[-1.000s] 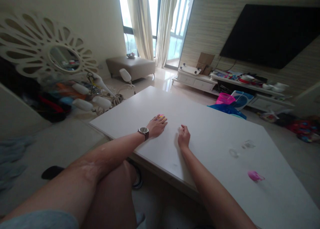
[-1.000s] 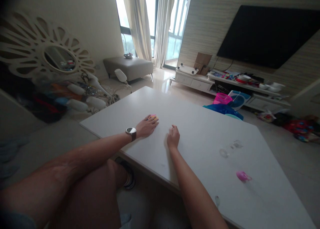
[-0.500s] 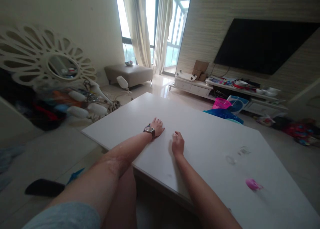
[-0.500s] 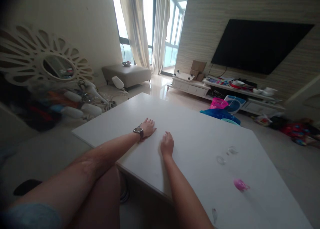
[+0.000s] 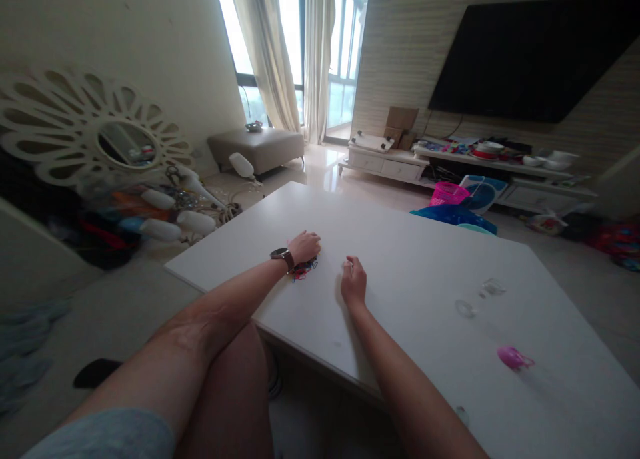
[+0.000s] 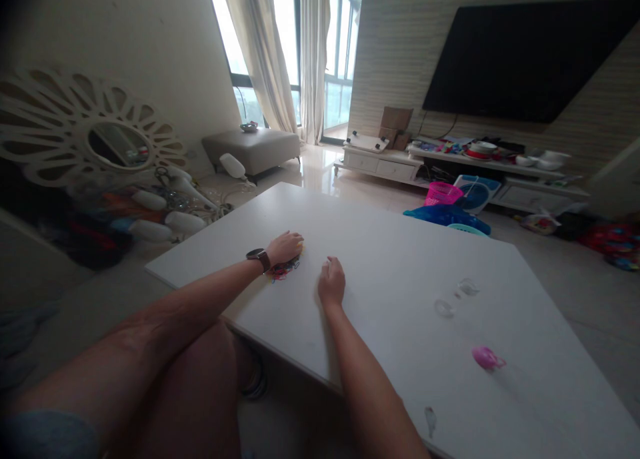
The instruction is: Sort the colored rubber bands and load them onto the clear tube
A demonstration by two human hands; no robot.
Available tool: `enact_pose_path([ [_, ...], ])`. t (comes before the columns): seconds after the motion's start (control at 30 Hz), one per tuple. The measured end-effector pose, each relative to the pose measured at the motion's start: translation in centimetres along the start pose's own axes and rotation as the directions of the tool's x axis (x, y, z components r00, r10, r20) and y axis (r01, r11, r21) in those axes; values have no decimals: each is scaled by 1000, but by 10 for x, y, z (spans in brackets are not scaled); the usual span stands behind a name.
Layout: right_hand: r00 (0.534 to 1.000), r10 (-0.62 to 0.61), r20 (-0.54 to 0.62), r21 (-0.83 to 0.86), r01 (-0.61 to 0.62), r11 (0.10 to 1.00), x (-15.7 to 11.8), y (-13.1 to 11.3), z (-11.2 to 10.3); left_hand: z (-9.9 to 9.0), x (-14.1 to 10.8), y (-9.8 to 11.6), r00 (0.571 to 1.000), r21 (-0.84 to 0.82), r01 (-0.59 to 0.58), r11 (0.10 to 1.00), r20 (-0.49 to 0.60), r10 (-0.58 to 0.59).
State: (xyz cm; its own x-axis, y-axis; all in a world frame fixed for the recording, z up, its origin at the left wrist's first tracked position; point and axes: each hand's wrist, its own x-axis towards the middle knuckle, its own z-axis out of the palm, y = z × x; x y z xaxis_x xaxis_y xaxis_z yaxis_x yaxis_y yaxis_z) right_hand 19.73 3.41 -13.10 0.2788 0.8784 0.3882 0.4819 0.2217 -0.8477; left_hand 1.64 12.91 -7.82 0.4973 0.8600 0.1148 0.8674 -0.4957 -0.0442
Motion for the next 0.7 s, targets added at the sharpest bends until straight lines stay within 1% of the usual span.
enact_pose_path([
  [0.07,1000,1,3,5,-1,1000,0,-1,0,11,-3,13,996,13,-85,996,-15,86],
  [0.13,1000,-1,7,8,1,1000,0,-1,-1,24,-5,24,993,39,-115,993,-36,117],
  [0.2,1000,-5,5,5,5,1000,-1,-1,-1,34,-7,28,994,59,-95,994,-55,98],
  [0.3,1000,-5,2,3,5,1000,-1,-2,0,41,-13,20,996,79,-28,997,-81,34],
  [0.4,1000,-2,20,2,2,1000,0,-2,0,35,-19,7,995,83,3,997,-95,5],
  [0.5,1000,-7,24,-2,7,1000,0,-3,0,22,-20,-1,993,35,-2,999,-116,6],
  [0.53,1000,-8,19,-1,8,1000,0,-3,0,17,-18,-4,991,-25,34,999,-125,-37],
  [0.6,1000,-8,15,5,8,1000,0,-3,0,8,-15,-12,978,-201,151,968,-110,-175],
  [0.63,1000,-6,16,7,6,1000,0,-2,0,4,-13,-18,964,-305,221,926,-75,-255],
  [0.7,1000,-1,22,7,1,1000,0,-2,0,-1,-12,-30,945,-401,293,868,-17,-327],
])
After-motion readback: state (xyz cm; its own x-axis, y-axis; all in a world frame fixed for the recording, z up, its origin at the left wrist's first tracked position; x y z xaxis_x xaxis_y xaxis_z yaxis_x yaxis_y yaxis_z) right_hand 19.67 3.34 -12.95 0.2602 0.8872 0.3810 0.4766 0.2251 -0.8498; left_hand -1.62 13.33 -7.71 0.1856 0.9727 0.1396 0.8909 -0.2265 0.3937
